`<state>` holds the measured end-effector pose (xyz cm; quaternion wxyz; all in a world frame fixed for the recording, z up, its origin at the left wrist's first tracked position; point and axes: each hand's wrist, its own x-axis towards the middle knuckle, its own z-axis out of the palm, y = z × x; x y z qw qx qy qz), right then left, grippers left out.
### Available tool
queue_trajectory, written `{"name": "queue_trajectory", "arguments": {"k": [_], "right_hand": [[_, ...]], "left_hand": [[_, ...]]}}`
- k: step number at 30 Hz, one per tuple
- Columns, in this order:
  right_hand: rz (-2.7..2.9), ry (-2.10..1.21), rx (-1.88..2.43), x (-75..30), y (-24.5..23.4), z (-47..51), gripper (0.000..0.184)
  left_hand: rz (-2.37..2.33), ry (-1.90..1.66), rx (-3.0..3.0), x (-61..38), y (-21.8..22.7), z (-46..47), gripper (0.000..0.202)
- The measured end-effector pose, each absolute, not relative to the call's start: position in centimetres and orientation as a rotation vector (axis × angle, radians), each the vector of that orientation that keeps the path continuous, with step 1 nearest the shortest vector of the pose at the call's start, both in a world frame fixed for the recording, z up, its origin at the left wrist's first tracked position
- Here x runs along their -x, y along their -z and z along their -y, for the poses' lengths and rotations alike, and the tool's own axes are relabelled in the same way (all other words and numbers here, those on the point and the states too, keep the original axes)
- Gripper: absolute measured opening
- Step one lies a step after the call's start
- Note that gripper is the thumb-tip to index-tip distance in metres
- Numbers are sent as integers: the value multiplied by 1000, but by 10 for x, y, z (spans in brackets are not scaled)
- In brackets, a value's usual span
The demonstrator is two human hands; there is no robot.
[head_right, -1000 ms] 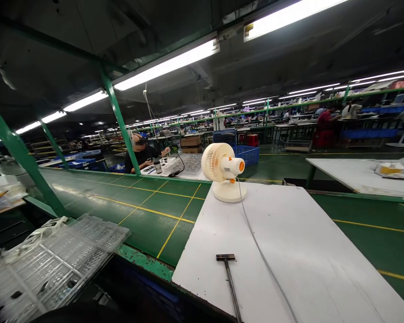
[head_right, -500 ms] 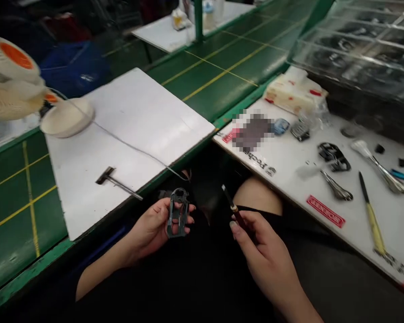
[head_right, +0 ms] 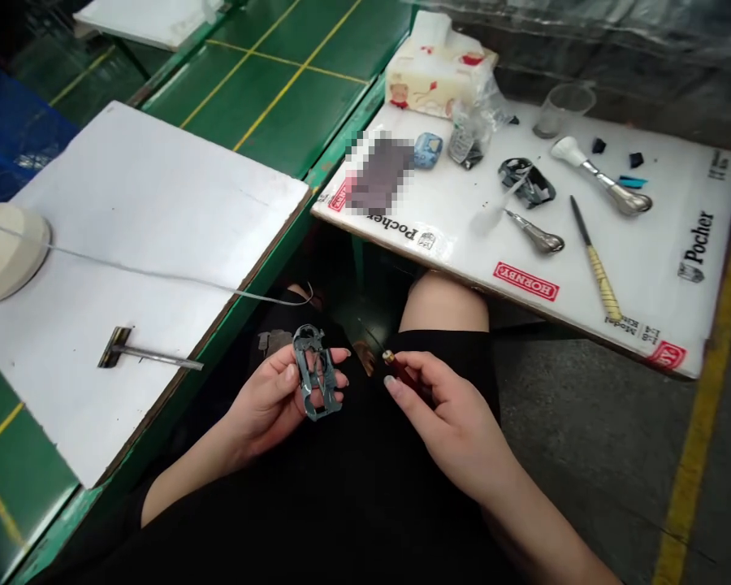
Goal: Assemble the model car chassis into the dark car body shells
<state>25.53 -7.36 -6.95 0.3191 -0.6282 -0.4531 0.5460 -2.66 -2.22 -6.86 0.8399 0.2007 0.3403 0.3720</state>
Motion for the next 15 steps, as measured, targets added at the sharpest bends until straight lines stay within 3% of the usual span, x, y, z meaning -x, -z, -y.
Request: {"name": "queue_trajectory", "arguments": {"k": [12,15], "right_hand": [[1488,-1268,1564,-264,40,37,32],[1441,-1274,1542,-259,43,37,34]], "left_hand": [[-732,-791,-432,21,53,4,34],[-806,-810,-445,25,57,7,33]]}}
